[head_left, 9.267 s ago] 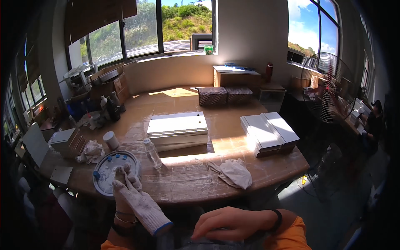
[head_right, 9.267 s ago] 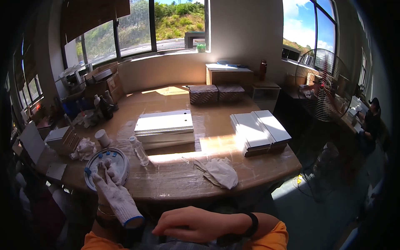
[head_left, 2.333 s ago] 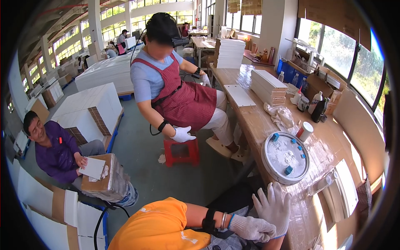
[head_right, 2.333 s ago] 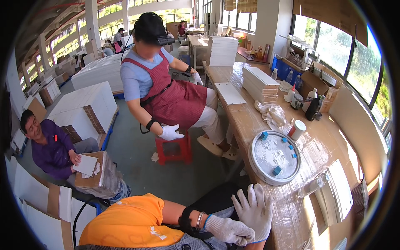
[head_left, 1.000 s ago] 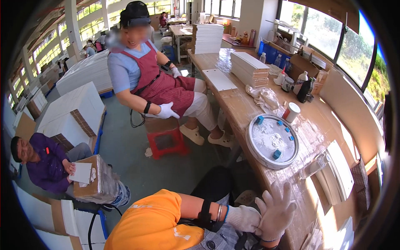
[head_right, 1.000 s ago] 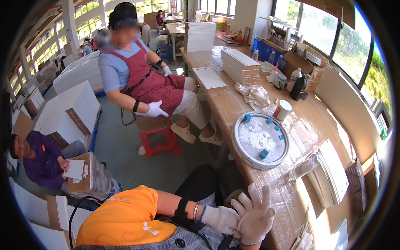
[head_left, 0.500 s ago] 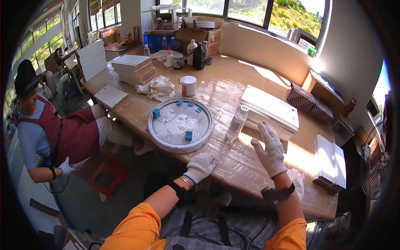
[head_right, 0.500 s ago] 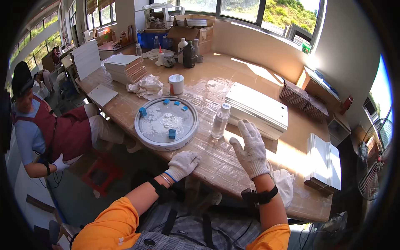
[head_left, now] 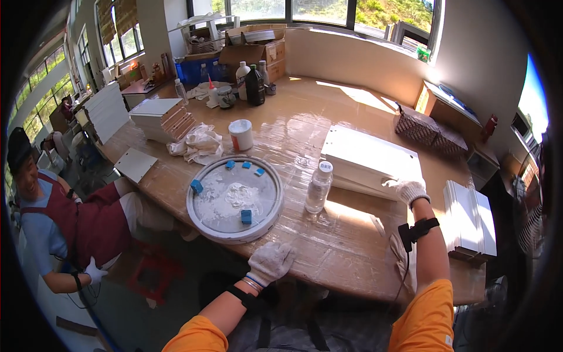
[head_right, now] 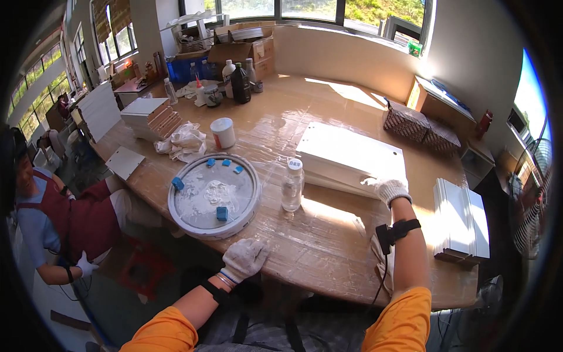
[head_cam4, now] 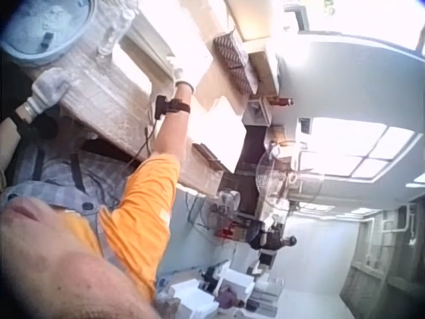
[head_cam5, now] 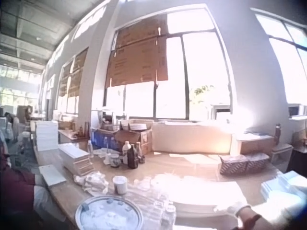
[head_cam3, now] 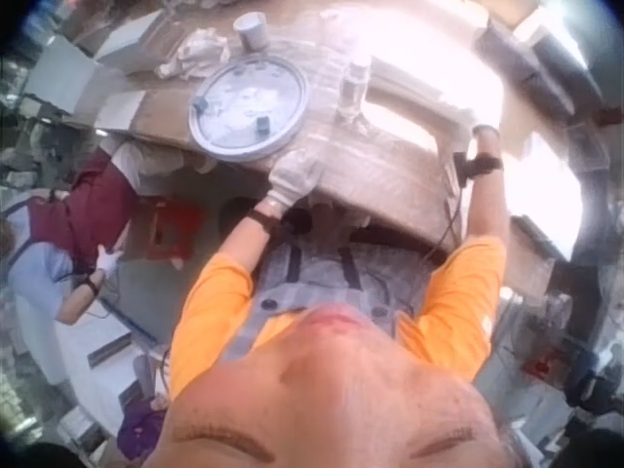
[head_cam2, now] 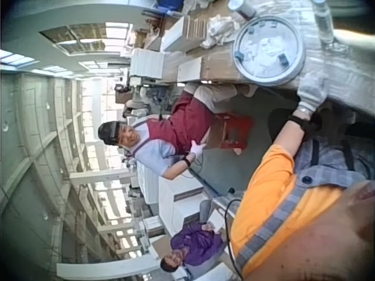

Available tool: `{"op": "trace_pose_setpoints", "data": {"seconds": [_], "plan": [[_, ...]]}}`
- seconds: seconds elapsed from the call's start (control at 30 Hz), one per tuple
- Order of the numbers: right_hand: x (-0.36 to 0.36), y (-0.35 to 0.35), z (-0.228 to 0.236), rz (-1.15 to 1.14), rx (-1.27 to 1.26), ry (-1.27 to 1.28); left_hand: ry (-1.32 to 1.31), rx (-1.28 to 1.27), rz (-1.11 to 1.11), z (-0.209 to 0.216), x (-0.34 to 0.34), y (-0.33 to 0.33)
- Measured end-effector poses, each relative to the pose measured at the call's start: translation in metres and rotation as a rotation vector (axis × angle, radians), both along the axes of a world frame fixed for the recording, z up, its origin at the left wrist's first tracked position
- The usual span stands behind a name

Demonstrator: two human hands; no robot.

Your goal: The recorder is polishing or cleaning small white wooden panels using a blue applicator block and a white cloth in a factory setting.

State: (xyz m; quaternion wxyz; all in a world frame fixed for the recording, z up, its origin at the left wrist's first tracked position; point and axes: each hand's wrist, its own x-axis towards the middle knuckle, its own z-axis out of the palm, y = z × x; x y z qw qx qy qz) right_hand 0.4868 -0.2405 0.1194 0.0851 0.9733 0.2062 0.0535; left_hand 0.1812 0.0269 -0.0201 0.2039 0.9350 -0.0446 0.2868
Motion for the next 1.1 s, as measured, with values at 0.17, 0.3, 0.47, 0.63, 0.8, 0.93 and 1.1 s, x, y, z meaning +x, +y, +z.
{"op": "trace_pose_setpoints", "data": {"seconds": [0.17,0.3,0.47,0.63,0.8,0.93,1.1], "plan": [[-0.030,-0.048,-0.015,-0.066,0.039,-0.123,-0.032,0.072,0.018,0.007,0.006,-0.003],[-0.038,-0.036,0.011,0.102,0.211,-0.535,-0.083,0.129,0.054,0.003,0.003,0.001],[-0.110,-0.089,0.061,0.049,0.397,-0.581,0.006,0.130,0.090,-0.017,0.009,0.007],[-0.205,-0.150,0.073,0.205,0.555,-0.809,0.041,0.146,0.075,-0.021,0.010,0.008],[-0.294,-0.163,0.074,0.341,0.462,-0.756,0.086,-0.223,0.026,-0.041,0.027,0.035],[-0.303,-0.138,0.034,0.473,0.347,-0.647,0.594,-1.216,-0.344,-0.016,0.007,0.037],[-0.327,-0.107,0.008,0.612,0.367,-0.501,0.560,-1.802,-0.762,0.112,-0.055,-0.066]]}}
